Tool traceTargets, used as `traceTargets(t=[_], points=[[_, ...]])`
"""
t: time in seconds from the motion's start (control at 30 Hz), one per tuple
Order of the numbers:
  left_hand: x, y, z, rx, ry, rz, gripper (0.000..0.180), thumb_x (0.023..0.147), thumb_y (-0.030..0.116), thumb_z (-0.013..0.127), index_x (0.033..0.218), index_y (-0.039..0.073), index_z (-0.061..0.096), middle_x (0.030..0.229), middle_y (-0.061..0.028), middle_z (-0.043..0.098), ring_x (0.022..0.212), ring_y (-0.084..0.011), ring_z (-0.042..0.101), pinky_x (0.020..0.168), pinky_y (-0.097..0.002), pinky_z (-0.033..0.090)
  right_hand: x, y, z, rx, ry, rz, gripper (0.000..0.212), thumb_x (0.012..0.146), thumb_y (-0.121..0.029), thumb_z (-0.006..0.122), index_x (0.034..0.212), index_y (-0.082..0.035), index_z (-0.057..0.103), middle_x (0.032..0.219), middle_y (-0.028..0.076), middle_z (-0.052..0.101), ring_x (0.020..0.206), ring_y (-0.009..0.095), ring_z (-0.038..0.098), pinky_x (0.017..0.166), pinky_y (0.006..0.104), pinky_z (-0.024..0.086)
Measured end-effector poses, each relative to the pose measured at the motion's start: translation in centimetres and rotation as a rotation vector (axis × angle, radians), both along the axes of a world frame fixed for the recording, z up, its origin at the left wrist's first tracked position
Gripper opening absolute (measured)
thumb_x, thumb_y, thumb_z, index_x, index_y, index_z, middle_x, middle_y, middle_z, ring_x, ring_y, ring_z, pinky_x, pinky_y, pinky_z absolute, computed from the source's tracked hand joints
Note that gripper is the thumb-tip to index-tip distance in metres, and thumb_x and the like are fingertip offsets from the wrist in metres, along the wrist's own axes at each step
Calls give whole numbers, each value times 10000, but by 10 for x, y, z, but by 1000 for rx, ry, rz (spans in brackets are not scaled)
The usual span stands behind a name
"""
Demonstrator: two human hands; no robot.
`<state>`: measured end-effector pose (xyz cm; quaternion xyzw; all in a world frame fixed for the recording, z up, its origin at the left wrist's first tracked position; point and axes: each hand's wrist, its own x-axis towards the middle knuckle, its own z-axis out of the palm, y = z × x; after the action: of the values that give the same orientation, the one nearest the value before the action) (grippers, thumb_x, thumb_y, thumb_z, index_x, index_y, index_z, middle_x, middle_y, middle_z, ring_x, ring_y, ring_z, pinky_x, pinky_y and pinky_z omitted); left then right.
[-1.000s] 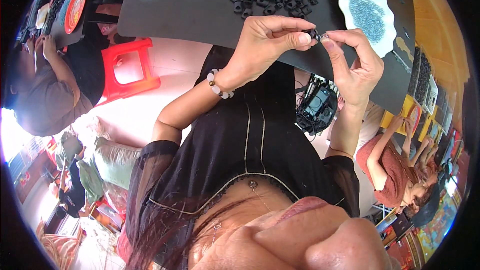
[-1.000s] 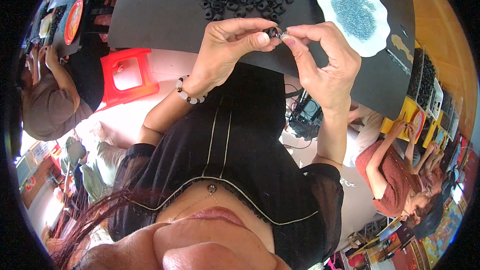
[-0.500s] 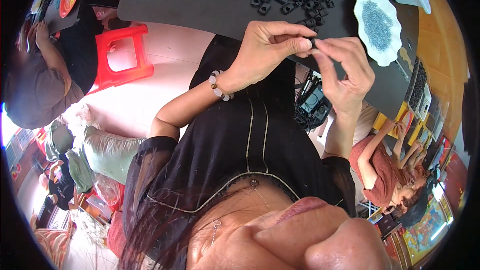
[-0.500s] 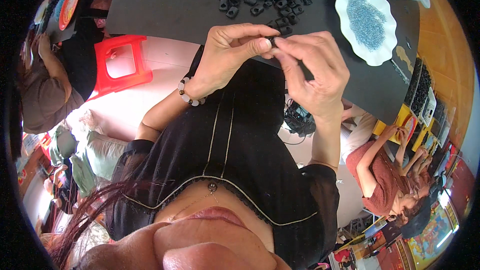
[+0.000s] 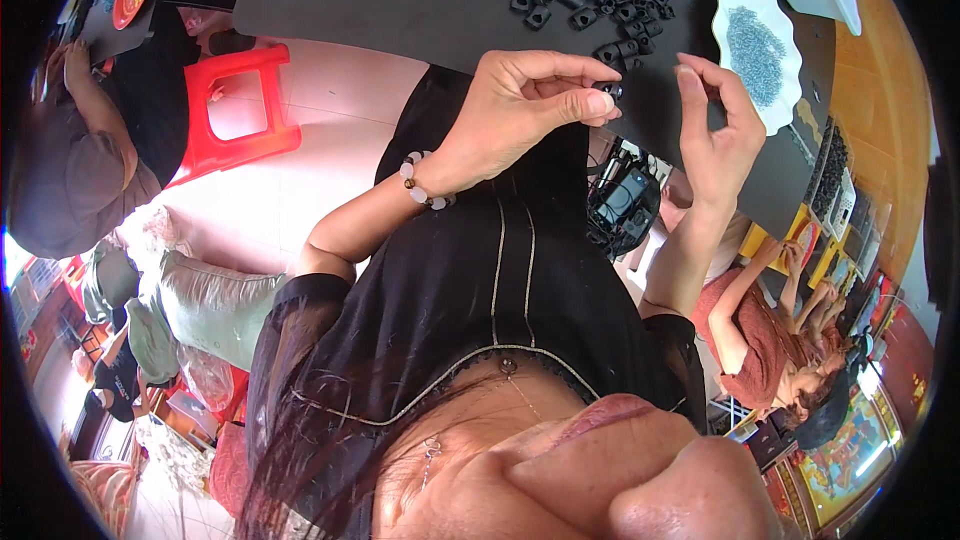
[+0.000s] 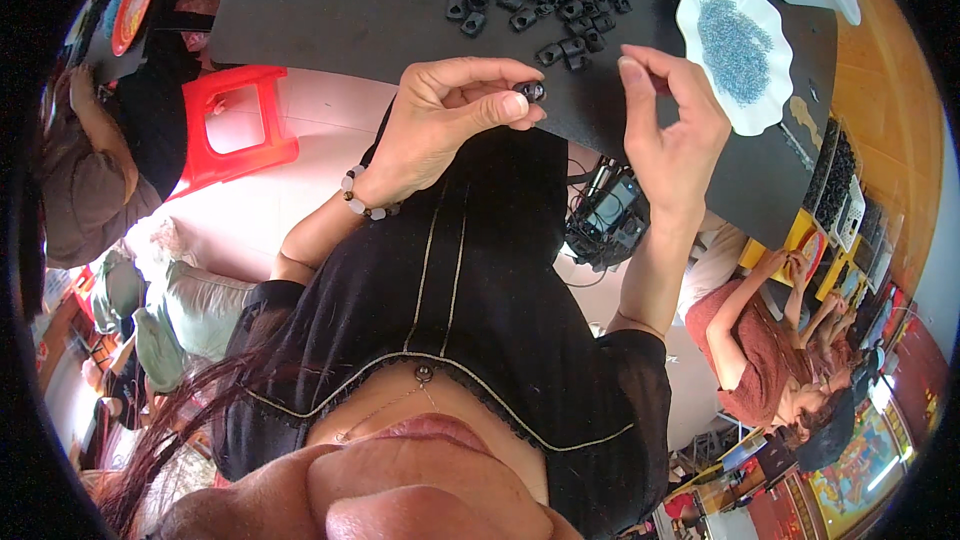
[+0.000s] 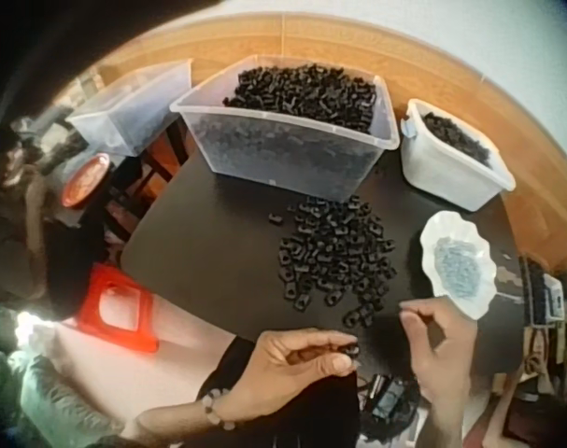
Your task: The person assembles plastic components by picking small springs from a dish and inserting them into the plastic pieces by hand. The person then pours more plastic pieces from a container onto the table and assembles them with springs.
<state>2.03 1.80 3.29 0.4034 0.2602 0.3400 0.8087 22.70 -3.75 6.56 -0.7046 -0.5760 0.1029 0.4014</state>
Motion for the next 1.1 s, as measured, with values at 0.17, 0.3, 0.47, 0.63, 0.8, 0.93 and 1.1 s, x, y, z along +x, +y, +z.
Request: traceTargets(t=[0.17, 0.3, 0.47, 0.63, 0.8, 0.93, 1.1], points=[[-8, 5, -1, -23, -9, 22, 269, 855, 73, 720, 1110, -4, 680, 948, -122, 714, 875, -171, 706, 825, -283, 575, 2, 4, -7, -57, -108, -24, 103, 837, -54, 708, 938, -34, 714, 847, 98, 680, 735, 187, 635, 701, 288, 496], [-12, 7, 1, -6, 3, 39, 287, 850, 82, 732, 1109, -25, 673, 938, -126, 715, 880, -164, 700, 830, -272, 567, -8, 7, -9, -55, -136, 60, 97, 813, -30, 712, 911, -31, 707, 844, 105, 671, 724, 222, 632, 690, 309, 496], [-13, 8, 3, -6, 38, 10, 305, 848, 97, 743, 1107, -45, 669, 927, -125, 718, 885, -148, 692, 833, -260, 558, 6, 14, -4, -2, -242, -13, 77, 831, -64, 699, 904, -43, 708, 852, 100, 668, 799, 261, 627, 723, 340, 494], [-8, 8, 1, 28, 43, 2, 279, 850, 77, 728, 1106, -21, 676, 932, -109, 706, 868, -180, 702, 860, -304, 563, 27, 41, -11, 62, -548, -4, 102, 848, -149, 685, 898, -67, 719, 870, 96, 655, 829, 295, 595, 749, 389, 482], [-8, 7, 0, 17, 39, 5, 280, 847, 111, 747, 1083, -27, 687, 918, -96, 716, 856, -128, 683, 821, -254, 551, 26, 57, -24, 3, -667, -23, 128, 826, -184, 708, 910, -89, 728, 862, 91, 661, 826, 309, 597, 737, 400, 486], [-10, 7, -1, 11, -3, 23, 269, 854, 101, 736, 1083, -31, 685, 919, -107, 714, 862, -139, 686, 818, -261, 557, 24, 58, -22, -36, -589, -43, 114, 830, -154, 709, 920, -90, 734, 847, 87, 682, 797, 257, 634, 718, 358, 500], [-12, 10, 1, -3, -1, 18, 260, 866, 90, 714, 1104, -10, 684, 910, -97, 710, 836, -152, 696, 836, -273, 559, 9, 37, -2, -98, 98, 26, 178, 846, -66, 712, 1020, -28, 701, 870, 57, 720, 768, 95, 663, 734, 223, 499]])
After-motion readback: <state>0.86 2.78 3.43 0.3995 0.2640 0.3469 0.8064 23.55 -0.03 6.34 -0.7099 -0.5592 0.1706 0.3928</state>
